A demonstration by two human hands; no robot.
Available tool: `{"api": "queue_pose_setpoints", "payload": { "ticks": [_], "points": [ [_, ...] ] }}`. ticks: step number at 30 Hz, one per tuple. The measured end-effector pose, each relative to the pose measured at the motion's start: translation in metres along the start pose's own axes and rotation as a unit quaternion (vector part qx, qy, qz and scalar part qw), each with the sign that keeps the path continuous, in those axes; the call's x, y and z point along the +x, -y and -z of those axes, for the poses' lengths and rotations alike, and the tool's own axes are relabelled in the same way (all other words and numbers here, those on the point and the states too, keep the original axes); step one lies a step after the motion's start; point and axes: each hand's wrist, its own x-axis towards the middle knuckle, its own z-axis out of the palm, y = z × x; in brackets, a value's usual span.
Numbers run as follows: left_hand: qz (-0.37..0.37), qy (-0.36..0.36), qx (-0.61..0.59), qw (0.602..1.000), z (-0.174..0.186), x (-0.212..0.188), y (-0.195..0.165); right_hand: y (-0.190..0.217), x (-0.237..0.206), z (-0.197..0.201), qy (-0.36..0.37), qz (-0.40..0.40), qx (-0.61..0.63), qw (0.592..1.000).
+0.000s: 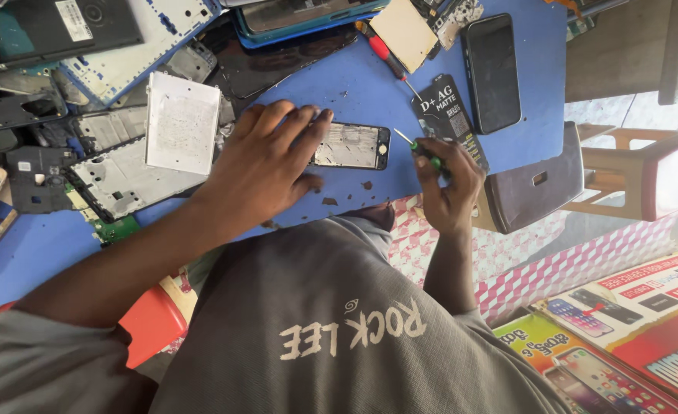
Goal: The person uses a screwdriver to scrape adhesive residue from the interior of a smartphone chassis. They repeatedly scrape the surface and occasionally lift a metal shield to access different areas.
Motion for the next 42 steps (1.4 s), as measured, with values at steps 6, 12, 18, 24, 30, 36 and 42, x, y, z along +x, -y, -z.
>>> {"api": "queue_pose_setpoints", "payload": {
  "ticks": [6, 12, 18, 24, 30, 36, 42],
  "points": [
    [0.020, -0.036, 0.027, 0.999, -0.015, -0.001, 0.005, 0.006, -0.015, -0.003, 0.007, 0.011, -0.035, 0.999],
    [0.067, 0.038, -0.025, 0.997, -0.011, -0.003, 0.002, 0.010, -0.016, -0.014, -0.011, 0.016, -0.038, 0.999],
    [0.008, -0.044, -0.052, 0.998, -0.003, 0.001, 0.008, 0.019, -0.002, -0.016, 0.006, 0.034, -0.027, 0.999],
    [0.001, 0.003, -0.068, 0.998, 0.002, 0.011, 0.010, 0.028, 0.011, -0.020, 0.047, 0.031, -0.004, 0.998],
    [-0.006, 0.085, -0.023, 0.996, 0.021, 0.020, 0.012, 0.031, 0.028, -0.019, 0.065, 0.042, -0.019, 0.997],
    [-0.035, 0.084, -0.020, 0.996, 0.018, 0.042, 0.023, 0.033, 0.045, -0.013, 0.093, 0.087, -0.025, 0.992],
    [-0.040, 0.066, -0.033, 0.996, 0.009, 0.038, 0.028, 0.041, 0.048, -0.010, 0.104, 0.087, -0.044, 0.990]
  ]
}}
